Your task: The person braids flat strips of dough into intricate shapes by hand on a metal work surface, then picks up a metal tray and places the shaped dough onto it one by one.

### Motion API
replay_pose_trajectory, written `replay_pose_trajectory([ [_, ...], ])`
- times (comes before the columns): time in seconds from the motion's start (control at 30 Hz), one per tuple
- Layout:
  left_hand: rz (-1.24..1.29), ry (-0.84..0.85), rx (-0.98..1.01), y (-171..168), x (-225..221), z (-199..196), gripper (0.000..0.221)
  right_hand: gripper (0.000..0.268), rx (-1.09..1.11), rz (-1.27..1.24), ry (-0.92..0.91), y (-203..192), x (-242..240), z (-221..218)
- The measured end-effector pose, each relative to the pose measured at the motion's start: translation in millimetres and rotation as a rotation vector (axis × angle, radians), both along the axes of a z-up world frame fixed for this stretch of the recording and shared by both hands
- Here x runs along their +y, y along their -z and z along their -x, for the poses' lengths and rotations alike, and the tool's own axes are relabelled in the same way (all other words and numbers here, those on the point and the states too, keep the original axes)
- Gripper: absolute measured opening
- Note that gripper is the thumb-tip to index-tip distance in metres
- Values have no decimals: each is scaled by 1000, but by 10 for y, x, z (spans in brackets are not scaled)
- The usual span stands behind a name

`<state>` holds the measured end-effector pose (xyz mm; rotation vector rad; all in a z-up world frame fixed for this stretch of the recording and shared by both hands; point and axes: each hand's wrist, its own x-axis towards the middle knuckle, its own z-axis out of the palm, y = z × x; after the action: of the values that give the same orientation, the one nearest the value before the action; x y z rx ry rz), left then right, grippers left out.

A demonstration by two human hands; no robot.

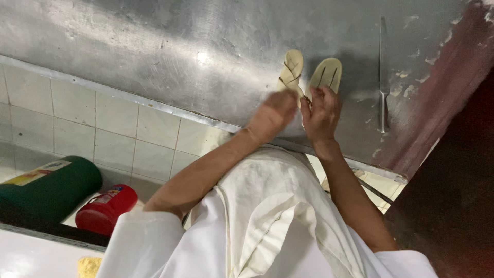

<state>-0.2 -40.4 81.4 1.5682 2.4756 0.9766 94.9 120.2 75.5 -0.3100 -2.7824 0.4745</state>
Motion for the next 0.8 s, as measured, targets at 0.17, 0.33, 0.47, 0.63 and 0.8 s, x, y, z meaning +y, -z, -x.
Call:
replay_pose_trajectory([
  [0.17, -101, 166, -180, 120, -172, -198, 47, 35, -33, 76, -47, 46, 117, -190],
  [0.33, 189, -48, -6, 337, -204, -197, 74, 24, -21, 114, 7, 67, 80, -159],
  [0.47, 321, -102, -28, 403, 14, -285, 81, 16, 80, 349, 95, 45, 115, -115],
  [0.63, 72, -282, -8, 262, -79, -289, 66, 13, 15, 670, 384, 47, 100, -77],
  [0.8, 73, -357, -151, 238, -158, -98, 29, 26, 215, 686, 169, 60, -167, 44],
])
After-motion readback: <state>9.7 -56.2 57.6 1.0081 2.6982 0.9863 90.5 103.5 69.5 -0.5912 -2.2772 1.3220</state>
